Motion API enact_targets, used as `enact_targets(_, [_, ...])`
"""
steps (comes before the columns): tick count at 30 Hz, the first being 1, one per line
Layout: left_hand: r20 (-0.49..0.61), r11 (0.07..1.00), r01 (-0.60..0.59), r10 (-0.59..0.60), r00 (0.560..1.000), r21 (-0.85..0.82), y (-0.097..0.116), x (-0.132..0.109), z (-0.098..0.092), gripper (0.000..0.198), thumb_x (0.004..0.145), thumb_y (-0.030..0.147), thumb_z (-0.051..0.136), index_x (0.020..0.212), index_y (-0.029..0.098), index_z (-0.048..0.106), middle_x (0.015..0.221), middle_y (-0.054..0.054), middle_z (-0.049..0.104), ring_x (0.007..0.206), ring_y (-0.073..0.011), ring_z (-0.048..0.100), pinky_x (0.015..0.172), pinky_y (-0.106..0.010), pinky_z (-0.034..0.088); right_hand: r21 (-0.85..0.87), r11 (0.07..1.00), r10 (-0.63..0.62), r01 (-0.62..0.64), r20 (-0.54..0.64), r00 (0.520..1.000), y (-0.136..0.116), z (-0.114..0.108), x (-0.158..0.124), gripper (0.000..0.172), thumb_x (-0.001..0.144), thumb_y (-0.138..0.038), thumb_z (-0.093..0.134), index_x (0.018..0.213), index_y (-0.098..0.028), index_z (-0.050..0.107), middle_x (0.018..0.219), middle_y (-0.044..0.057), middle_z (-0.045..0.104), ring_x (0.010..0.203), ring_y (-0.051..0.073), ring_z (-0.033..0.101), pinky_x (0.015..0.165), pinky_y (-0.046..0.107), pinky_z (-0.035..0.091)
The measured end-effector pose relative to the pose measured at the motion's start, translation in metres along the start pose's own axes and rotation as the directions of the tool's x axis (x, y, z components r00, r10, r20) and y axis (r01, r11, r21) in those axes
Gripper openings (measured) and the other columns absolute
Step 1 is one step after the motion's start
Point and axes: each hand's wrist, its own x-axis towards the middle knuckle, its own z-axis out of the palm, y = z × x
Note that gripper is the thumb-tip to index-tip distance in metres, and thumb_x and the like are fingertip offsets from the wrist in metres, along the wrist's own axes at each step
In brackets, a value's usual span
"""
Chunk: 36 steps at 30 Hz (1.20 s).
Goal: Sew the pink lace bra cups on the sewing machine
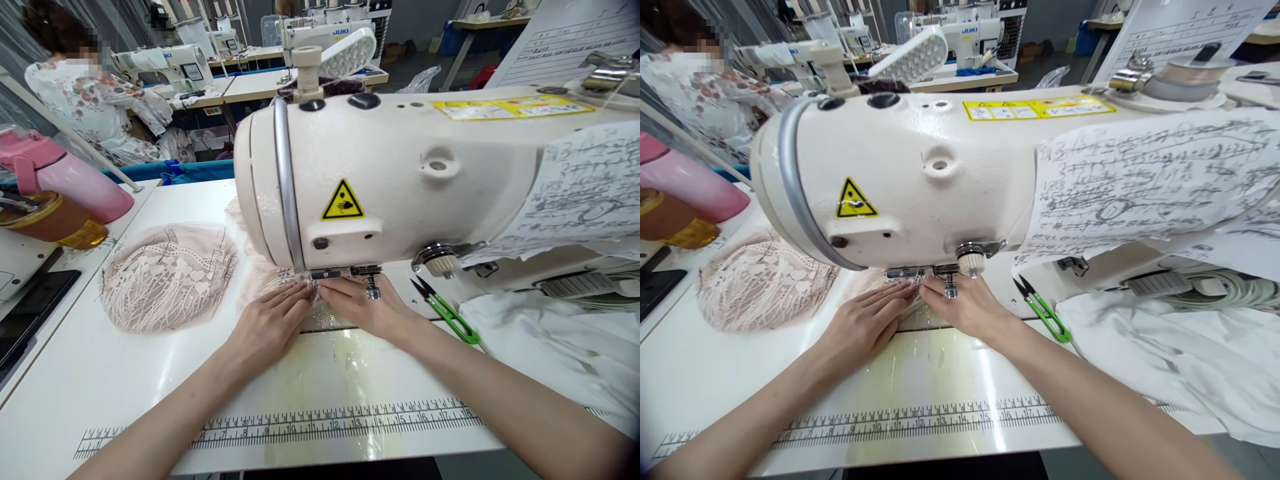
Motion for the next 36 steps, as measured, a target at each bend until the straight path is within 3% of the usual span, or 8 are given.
enact_targets(5, [0.002, 0.998, 0.048, -0.048, 0.999, -0.030, -0.002, -0.001, -0.004, 0.021, 0.092, 0.014, 0.044, 0.101, 0.012, 0.063, 0.118, -0.012, 0.068, 0.116, -0.0228, 0.062, 0.098, -0.040, 0.055, -0.050, 0.996, -0.073, 0.075, 0.030, 0.997, -0.009, -0.006, 0.003, 0.036, 0.087, 0.002, 0.040, 0.101, -0.021, 0.064, 0.107, -0.003, 0.069, 0.082, 0.012, 0.059, 0.060, 0.033, 0.038])
enact_targets(11, [-0.009, 0.998, 0.045, -0.046, 0.999, -0.038, -0.005, -0.002, -0.004, 0.024, 0.086, 0.012, 0.045, 0.103, 0.010, 0.062, 0.116, -0.013, 0.069, 0.114, -0.0241, 0.063, 0.098, -0.041, 0.055, 0.157, 0.987, -0.039, 0.044, -0.039, 0.998, -0.008, 0.005, 0.008, 0.016, 0.093, -0.014, 0.048, 0.092, -0.020, 0.062, 0.094, -0.001, 0.069, 0.080, 0.011, 0.058, 0.060, 0.030, 0.037])
enact_targets(14, [-0.080, 1.000, 0.007, -0.007, 0.997, -0.001, -0.003, 0.000, -0.006, 0.019, 0.086, 0.013, 0.052, 0.101, 0.013, 0.063, 0.111, -0.010, 0.071, 0.109, -0.0217, 0.066, 0.097, -0.039, 0.055, 0.298, 0.954, -0.024, 0.038, -0.049, 0.998, -0.007, 0.011, 0.010, 0.016, 0.095, -0.021, 0.048, 0.100, -0.018, 0.063, 0.093, 0.001, 0.068, 0.081, 0.013, 0.059, 0.065, 0.029, 0.041])
enact_targets(18, [-0.146, 1.000, 0.000, 0.004, 0.989, 0.026, -0.003, 0.002, -0.008, 0.012, 0.086, 0.018, 0.060, 0.098, 0.017, 0.063, 0.104, -0.005, 0.073, 0.102, -0.0194, 0.069, 0.094, -0.036, 0.056, 0.398, 0.916, -0.041, 0.056, -0.047, 0.998, -0.009, 0.012, 0.011, 0.018, 0.095, -0.017, 0.048, 0.091, -0.019, 0.066, 0.089, 0.001, 0.068, 0.086, 0.013, 0.060, 0.070, 0.028, 0.044])
enact_targets(20, [-0.111, 1.000, 0.011, -0.010, 0.994, 0.012, -0.006, 0.000, -0.008, 0.021, 0.087, 0.021, 0.059, 0.107, 0.016, 0.062, 0.111, -0.007, 0.071, 0.106, -0.0204, 0.067, 0.098, -0.039, 0.053, 0.396, 0.916, -0.044, 0.064, -0.059, 0.997, -0.011, 0.010, 0.010, 0.019, 0.094, -0.015, 0.049, 0.088, -0.020, 0.066, 0.085, 0.000, 0.069, 0.085, 0.012, 0.060, 0.070, 0.027, 0.044])
enact_targets(23, [0.034, 1.000, -0.006, 0.007, 0.999, -0.013, -0.013, -0.005, -0.007, 0.041, 0.087, 0.019, 0.052, 0.128, 0.014, 0.053, 0.131, -0.010, 0.061, 0.123, -0.0227, 0.057, 0.108, -0.045, 0.045, 0.362, 0.930, -0.038, 0.060, -0.067, 0.997, -0.014, 0.007, 0.008, 0.021, 0.093, -0.013, 0.049, 0.085, -0.020, 0.067, 0.078, -0.001, 0.068, 0.079, 0.012, 0.059, 0.071, 0.026, 0.045])
enact_targets(26, [0.132, 0.999, -0.023, 0.027, 0.991, -0.031, -0.020, -0.010, -0.007, 0.049, 0.084, 0.014, 0.048, 0.132, 0.013, 0.051, 0.137, -0.010, 0.056, 0.129, -0.0228, 0.051, 0.109, -0.045, 0.044, 0.340, 0.938, -0.038, 0.063, -0.078, 0.996, -0.016, 0.006, 0.006, 0.020, 0.092, -0.012, 0.051, 0.089, -0.022, 0.068, 0.077, -0.002, 0.069, 0.079, 0.011, 0.060, 0.077, 0.028, 0.046])
enact_targets(36, [0.146, 0.999, -0.017, 0.021, 0.989, -0.032, -0.025, -0.009, -0.012, 0.056, 0.073, 0.007, 0.044, 0.127, 0.013, 0.057, 0.130, -0.009, 0.062, 0.124, -0.0229, 0.056, 0.110, -0.045, 0.043, 0.304, 0.946, -0.076, 0.113, -0.132, 0.988, -0.021, 0.013, 0.002, 0.023, 0.085, -0.001, 0.054, 0.092, -0.020, 0.065, 0.086, -0.005, 0.074, 0.087, 0.010, 0.065, 0.091, 0.029, 0.043])
